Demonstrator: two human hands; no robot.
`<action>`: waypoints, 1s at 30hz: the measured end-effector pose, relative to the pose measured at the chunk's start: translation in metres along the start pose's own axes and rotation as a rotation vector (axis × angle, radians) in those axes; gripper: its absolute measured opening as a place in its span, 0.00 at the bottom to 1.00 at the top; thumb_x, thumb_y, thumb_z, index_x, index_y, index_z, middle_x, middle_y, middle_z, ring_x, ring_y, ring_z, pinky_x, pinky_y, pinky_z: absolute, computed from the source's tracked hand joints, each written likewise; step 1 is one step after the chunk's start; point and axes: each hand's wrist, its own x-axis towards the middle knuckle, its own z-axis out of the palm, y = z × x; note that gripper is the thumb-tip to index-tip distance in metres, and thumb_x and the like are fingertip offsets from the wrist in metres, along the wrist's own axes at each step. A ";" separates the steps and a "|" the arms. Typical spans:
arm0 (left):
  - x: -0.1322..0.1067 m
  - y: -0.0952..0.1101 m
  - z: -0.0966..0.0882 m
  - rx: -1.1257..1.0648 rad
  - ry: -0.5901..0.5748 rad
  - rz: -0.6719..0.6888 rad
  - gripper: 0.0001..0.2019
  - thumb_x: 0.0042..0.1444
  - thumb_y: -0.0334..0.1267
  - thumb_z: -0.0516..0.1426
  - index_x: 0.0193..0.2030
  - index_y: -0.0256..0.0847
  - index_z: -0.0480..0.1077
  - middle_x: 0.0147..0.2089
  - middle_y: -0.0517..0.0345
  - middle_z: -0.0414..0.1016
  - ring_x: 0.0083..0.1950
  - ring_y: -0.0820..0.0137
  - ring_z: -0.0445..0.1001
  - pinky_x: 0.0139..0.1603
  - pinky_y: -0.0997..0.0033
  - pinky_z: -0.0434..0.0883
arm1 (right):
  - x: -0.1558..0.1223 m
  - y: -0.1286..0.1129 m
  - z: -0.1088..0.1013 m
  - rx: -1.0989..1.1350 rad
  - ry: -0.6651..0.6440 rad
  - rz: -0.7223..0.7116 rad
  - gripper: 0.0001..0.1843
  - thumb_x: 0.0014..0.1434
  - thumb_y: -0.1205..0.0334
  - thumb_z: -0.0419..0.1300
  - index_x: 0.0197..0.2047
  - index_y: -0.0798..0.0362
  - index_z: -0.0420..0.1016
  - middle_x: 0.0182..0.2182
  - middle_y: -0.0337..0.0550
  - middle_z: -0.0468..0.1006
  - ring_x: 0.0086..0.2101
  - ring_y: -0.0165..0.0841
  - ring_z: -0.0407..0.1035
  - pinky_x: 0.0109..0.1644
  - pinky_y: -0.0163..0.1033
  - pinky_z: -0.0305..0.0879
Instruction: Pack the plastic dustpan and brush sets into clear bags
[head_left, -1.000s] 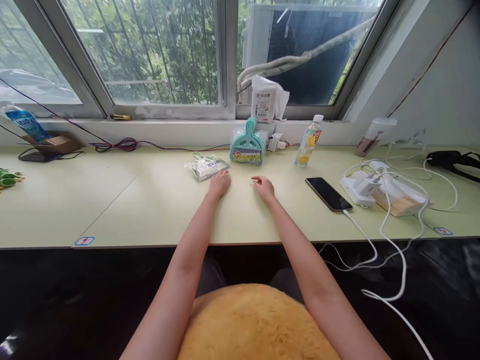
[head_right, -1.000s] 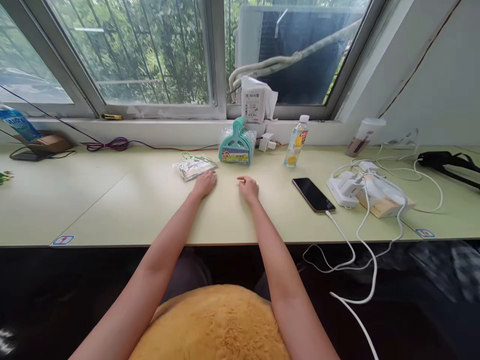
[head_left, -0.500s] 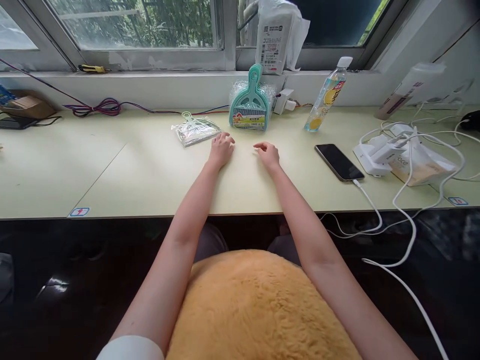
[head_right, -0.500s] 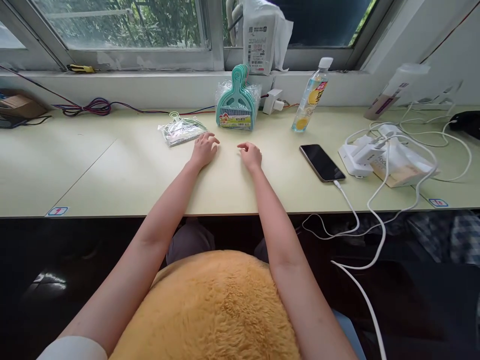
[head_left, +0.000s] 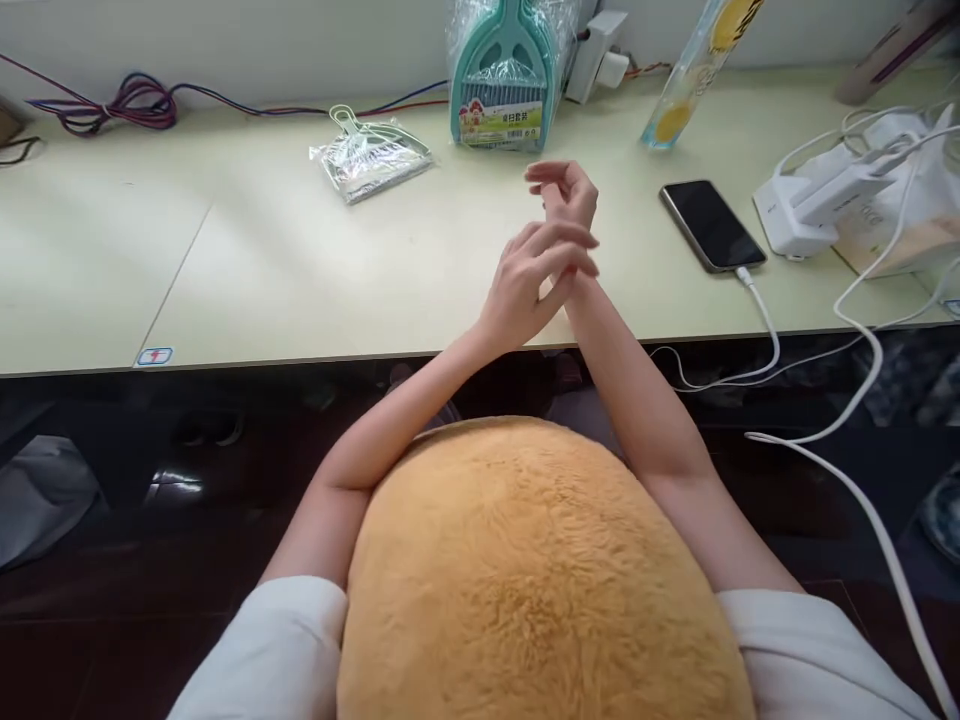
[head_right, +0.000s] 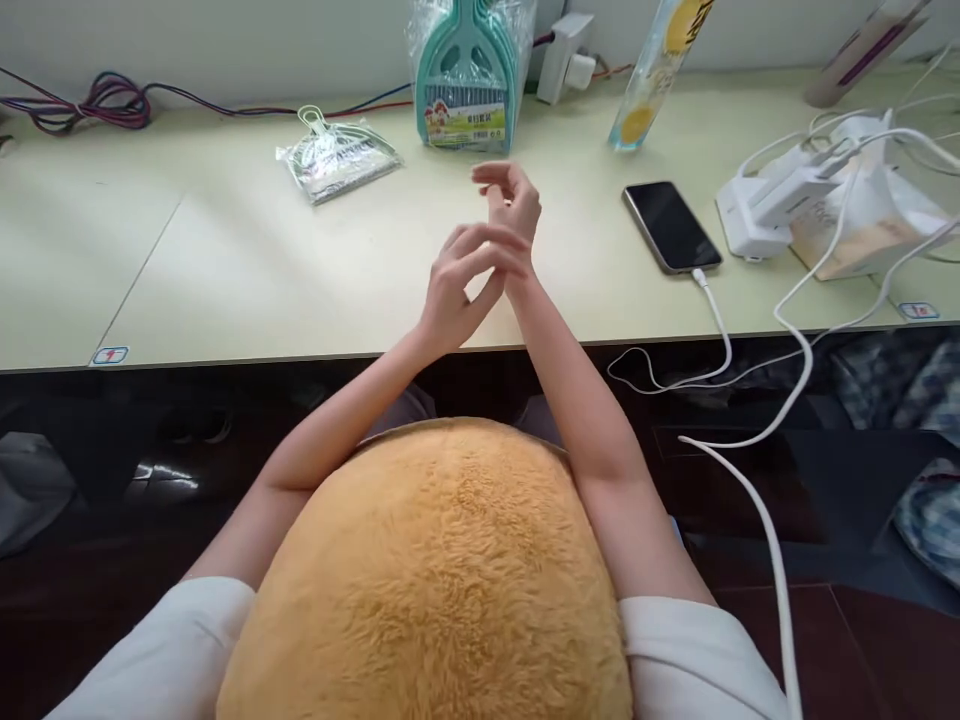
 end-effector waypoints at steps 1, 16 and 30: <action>-0.011 0.004 -0.016 -0.071 -0.058 0.030 0.21 0.70 0.41 0.39 0.44 0.47 0.74 0.56 0.62 0.71 0.64 0.66 0.67 0.65 0.58 0.64 | -0.016 -0.021 -0.008 0.029 -0.062 0.010 0.20 0.69 0.56 0.43 0.52 0.51 0.72 0.51 0.39 0.74 0.54 0.34 0.71 0.59 0.48 0.68; -0.156 0.071 -0.140 -0.524 -0.559 0.171 0.27 0.56 0.59 0.58 0.61 0.55 0.70 0.69 0.54 0.62 0.72 0.53 0.54 0.71 0.50 0.51 | -0.237 -0.156 -0.129 0.004 -0.763 -0.374 0.37 0.54 0.37 0.63 0.63 0.42 0.68 0.63 0.47 0.68 0.65 0.46 0.57 0.70 0.52 0.50; -0.164 0.022 -0.009 -1.031 -0.024 -1.050 0.31 0.49 0.60 0.61 0.18 0.39 0.48 0.20 0.66 0.42 0.21 0.80 0.42 0.22 0.73 0.42 | -0.244 -0.068 -0.035 0.247 -0.089 0.674 0.29 0.53 0.37 0.61 0.18 0.49 0.54 0.18 0.32 0.51 0.21 0.27 0.47 0.25 0.37 0.48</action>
